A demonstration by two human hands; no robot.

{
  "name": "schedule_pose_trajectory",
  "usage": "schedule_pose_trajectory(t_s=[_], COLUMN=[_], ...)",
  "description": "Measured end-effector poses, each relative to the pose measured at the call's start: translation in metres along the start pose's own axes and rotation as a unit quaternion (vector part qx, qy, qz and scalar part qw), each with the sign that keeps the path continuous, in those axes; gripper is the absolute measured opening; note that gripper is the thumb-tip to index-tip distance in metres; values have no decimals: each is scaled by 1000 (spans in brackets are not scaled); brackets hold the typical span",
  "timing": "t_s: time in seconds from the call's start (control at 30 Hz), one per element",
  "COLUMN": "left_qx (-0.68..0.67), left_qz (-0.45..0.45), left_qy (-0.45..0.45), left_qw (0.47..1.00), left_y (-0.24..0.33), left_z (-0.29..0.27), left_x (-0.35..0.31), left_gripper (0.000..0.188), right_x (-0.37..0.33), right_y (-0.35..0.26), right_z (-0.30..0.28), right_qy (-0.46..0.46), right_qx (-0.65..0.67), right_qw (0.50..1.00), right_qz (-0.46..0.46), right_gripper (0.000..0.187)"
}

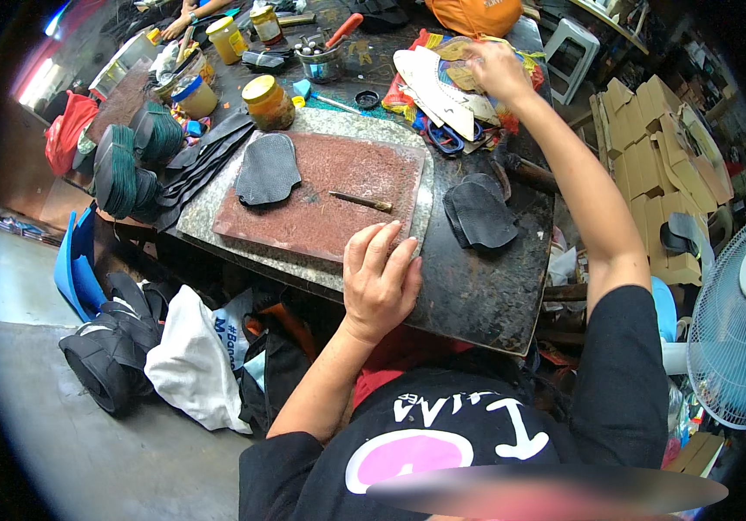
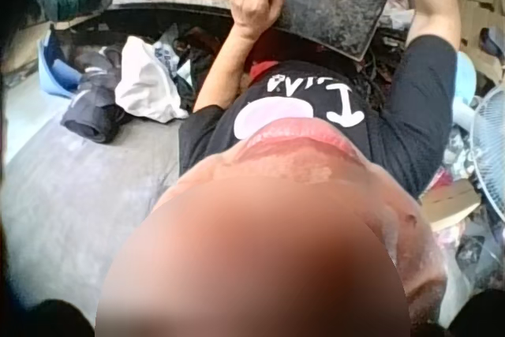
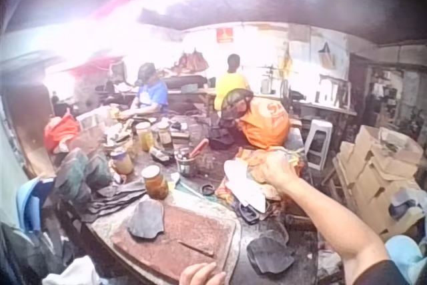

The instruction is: The person handles black rubber shoe parts, aligns them with a perforated insole template, and uses a hammer and punch to create holes along the template edge. They also use scissors to trim the template and a knife to adjust the rubber pieces.

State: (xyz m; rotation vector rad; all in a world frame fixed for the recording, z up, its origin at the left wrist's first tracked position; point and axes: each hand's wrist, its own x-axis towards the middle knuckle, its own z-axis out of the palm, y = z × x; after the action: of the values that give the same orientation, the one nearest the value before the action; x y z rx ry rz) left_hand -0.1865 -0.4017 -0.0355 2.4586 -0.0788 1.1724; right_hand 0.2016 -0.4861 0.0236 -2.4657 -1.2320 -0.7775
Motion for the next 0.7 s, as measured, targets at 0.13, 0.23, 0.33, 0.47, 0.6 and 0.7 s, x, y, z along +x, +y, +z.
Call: schedule_pose_trajectory(t_s=[0.13, 0.23, 0.33, 0.47, 0.6, 0.7], left_qx=[1, 1, -19, 2, 11, 24], left_qz=[-9, -16, -34, -17, -10, -15], left_qy=[7, 1, -4, -2, -8, -18], left_qw=[1000, 1000, 999, 1000, 1000, 999], left_y=[-2, -2, -1, -3, -4, -2], left_z=[0, 1, 1, 4, 7, 8], left_x=[-1, 0, -1, -1, -2, -2], left_gripper=[32, 28, 22, 21, 19, 18], right_x=[37, 30, -12, -79, -129, -163], right_y=[39, 33, -1, -43, -48, -53], right_z=[41, 45, 12, -57, -113, -132], right_qy=[8, -19, -46, -115, -201, -185], right_qx=[40, 137, 166, 210, 194, 177], right_qw=[997, 990, 984, 965, 958, 961], right_qz=[69, 36, -43, -107, -70, -102], right_gripper=[30, 26, 27, 24, 28, 35])
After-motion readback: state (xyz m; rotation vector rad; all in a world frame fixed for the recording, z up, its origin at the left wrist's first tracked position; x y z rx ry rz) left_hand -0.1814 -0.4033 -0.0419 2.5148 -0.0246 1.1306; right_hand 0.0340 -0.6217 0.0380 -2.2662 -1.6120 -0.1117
